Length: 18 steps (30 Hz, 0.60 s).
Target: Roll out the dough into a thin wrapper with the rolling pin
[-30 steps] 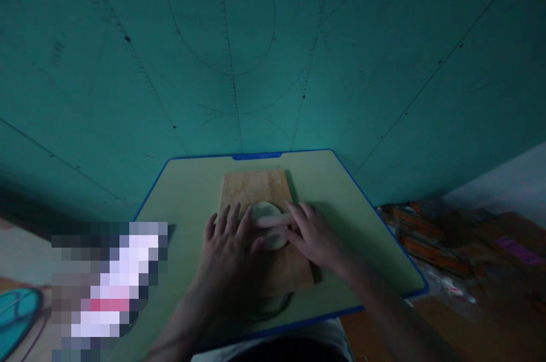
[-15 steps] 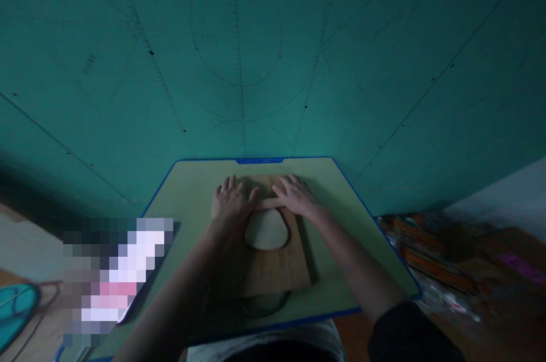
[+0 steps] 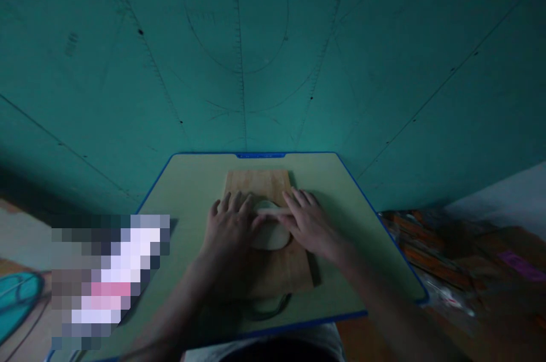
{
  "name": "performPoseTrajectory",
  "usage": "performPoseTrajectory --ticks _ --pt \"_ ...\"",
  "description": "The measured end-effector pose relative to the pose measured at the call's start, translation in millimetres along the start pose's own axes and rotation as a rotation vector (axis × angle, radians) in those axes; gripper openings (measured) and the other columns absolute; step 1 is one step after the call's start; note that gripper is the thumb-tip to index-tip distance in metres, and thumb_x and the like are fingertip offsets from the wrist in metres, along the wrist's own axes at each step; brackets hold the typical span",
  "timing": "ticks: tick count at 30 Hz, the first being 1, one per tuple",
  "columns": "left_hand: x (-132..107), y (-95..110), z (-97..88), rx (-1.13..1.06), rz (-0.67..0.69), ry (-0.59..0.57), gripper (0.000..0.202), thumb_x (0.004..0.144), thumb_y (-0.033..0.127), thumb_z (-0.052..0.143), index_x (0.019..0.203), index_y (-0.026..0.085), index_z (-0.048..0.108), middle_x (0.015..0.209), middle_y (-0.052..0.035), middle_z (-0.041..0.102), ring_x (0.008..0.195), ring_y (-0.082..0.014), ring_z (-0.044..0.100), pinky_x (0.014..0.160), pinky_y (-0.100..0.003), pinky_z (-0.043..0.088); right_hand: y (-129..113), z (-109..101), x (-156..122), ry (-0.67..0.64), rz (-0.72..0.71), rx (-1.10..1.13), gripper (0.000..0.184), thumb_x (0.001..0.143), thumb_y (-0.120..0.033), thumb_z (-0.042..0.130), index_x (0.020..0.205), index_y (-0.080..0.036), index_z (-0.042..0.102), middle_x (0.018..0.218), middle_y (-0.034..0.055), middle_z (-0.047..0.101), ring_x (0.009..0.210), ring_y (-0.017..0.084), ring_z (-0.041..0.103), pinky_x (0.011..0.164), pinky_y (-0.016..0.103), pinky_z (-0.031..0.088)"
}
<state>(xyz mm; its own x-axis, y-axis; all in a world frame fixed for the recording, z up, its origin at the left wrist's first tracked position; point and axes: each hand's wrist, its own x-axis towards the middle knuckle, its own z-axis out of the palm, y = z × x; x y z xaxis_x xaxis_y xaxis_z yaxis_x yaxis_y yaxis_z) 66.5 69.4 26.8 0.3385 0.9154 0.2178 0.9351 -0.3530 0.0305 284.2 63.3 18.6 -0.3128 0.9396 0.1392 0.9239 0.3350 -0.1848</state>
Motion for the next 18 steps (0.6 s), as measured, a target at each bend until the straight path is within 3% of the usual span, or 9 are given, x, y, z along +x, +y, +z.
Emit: performPoseTrajectory --ticks 4,9,14,18 --pt "37 -7 -0.6 0.005 -0.04 -0.068 0.048 0.102 0.05 0.037 0.126 0.019 0.065 0.138 -0.0169 0.062 0.135 -0.0374 0.049 0.105 -0.054 0.042 6 -7 45 -0.02 0.08 -0.02 0.068 0.103 -0.056 0.035 0.152 -0.01 0.044 0.16 0.0229 0.037 0.148 0.036 0.034 0.119 0.052 0.027" --pt "64 -14 4.0 -0.006 -0.096 -0.083 0.042 0.102 0.044 0.037 0.118 0.019 0.067 0.13 -0.0162 0.064 0.13 -0.0351 0.05 0.1 -0.049 0.044 13 -3 84 -0.064 0.173 0.033 0.066 0.103 -0.057 0.034 0.151 -0.013 0.046 0.16 0.0211 0.037 0.148 0.033 0.034 0.119 0.049 0.025" --pt "83 -21 8.9 -0.032 -0.168 -0.057 0.046 0.101 0.044 0.038 0.124 0.014 0.063 0.13 -0.0186 0.063 0.12 -0.0321 0.059 0.096 -0.044 0.049 18 1 101 -0.067 0.193 0.101 0.059 0.104 -0.054 0.032 0.142 -0.015 0.055 0.152 0.0187 0.05 0.141 0.03 0.045 0.114 0.046 0.035" --pt "79 -20 10.6 -0.032 -0.166 -0.05 0.046 0.101 0.043 0.038 0.127 0.013 0.062 0.137 -0.0203 0.06 0.124 -0.0335 0.058 0.098 -0.047 0.049 18 2 97 -0.05 0.18 0.094 0.053 0.105 -0.05 0.034 0.136 -0.016 0.06 0.144 0.0173 0.056 0.136 0.028 0.051 0.111 0.043 0.039"
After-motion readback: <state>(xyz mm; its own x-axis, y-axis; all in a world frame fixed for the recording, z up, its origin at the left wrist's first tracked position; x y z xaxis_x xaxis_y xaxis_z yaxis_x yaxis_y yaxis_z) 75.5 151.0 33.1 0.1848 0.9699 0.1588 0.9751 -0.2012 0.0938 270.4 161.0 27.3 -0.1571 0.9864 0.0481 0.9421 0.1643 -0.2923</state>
